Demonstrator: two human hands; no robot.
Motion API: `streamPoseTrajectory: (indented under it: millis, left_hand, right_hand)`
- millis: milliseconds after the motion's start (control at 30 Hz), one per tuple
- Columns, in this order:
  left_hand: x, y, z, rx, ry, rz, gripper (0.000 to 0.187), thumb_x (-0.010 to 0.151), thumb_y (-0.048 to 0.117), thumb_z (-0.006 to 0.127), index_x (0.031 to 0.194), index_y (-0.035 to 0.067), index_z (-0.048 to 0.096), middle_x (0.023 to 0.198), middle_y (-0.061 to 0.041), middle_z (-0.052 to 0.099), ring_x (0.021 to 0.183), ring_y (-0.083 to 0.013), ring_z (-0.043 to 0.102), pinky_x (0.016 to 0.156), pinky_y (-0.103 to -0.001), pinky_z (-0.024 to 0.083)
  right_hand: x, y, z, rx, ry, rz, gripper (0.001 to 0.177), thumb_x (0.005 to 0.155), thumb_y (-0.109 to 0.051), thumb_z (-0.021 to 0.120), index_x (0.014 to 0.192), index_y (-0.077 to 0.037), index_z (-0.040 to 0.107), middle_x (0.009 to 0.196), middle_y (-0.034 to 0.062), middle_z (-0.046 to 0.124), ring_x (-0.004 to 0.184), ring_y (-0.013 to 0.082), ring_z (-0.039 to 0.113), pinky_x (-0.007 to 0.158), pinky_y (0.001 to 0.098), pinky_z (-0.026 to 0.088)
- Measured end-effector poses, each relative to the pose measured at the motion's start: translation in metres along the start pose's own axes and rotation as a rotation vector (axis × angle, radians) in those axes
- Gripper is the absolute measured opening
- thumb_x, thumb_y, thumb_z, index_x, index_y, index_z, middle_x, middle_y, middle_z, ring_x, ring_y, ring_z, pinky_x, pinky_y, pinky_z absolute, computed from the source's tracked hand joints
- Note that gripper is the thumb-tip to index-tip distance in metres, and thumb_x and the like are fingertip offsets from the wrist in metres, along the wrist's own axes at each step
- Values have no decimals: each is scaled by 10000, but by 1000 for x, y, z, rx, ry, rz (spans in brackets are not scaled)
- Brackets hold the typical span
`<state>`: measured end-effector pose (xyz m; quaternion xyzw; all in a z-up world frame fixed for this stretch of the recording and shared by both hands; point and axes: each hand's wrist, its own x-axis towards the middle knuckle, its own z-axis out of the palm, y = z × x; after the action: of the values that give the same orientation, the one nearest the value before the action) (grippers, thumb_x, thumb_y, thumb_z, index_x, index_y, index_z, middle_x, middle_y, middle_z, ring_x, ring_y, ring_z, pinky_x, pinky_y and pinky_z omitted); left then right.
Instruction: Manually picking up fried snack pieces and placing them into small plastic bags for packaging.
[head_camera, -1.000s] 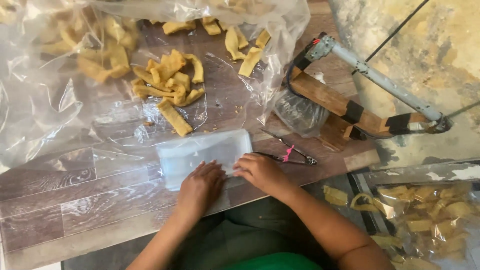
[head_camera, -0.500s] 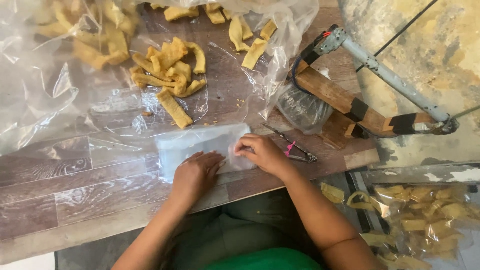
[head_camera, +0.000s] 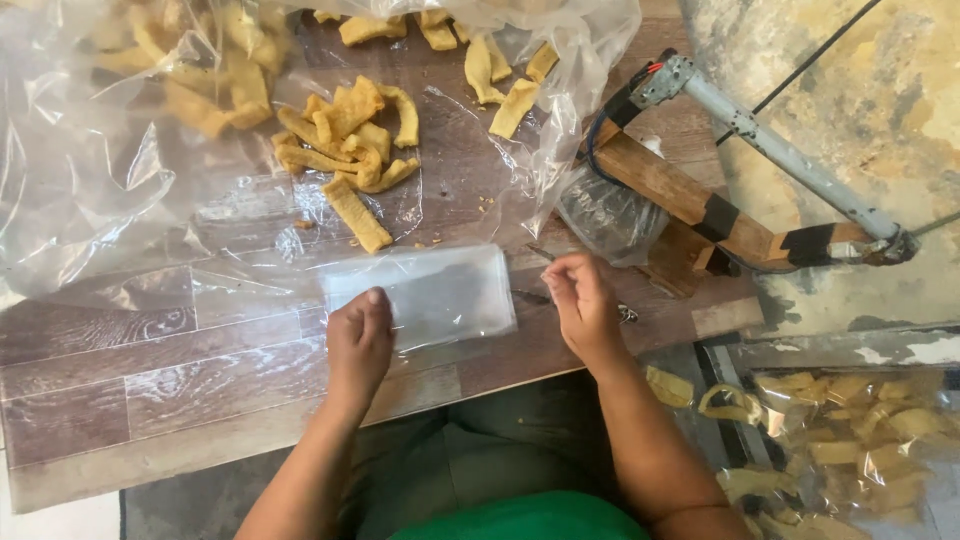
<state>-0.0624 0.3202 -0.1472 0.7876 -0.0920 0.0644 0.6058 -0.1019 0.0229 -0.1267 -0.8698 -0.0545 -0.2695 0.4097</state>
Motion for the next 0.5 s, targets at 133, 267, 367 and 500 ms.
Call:
streamPoseTrajectory:
  millis: [133,267,367,500]
  left_hand:
    - [-5,20,16,-455,-220,-280,331,1078,256,475,802,95,561,581,-36,564,498,-151,554,494,-267,456]
    - [-26,16,50,-143,-326,-75,243,845,279,833,863,112,657,567,-110,663,507,-288,632,549,-376,473]
    - [-32,24,65,-314,-325,-76,301,813,272,879,830,120,620,565,-30,578,538,-144,519,543,-306,400]
    - [-26,106,35,-321,-271,-9,318,787,244,884,857,107,605,497,-58,630,434,-192,591,486,-291,428]
  right_hand:
    - [11,-18,-6,-286,-82,-40,222,962,-330,701,1027,-122,660,839,56,650,805,292,641,810,432,488]
    - [-23,-50,14,-1,-286,-58,360,694,-428,915,804,-209,650,713,-49,624,753,206,614,885,376,457]
    - [-26,-75,11,190,-360,-98,521,901,-569,716,667,-147,521,601,12,543,598,246,558,815,450,471]
    - [-25,-64,-2,221,-232,34,304,880,-206,794,685,-127,575,628,18,586,645,260,604,768,382,473]
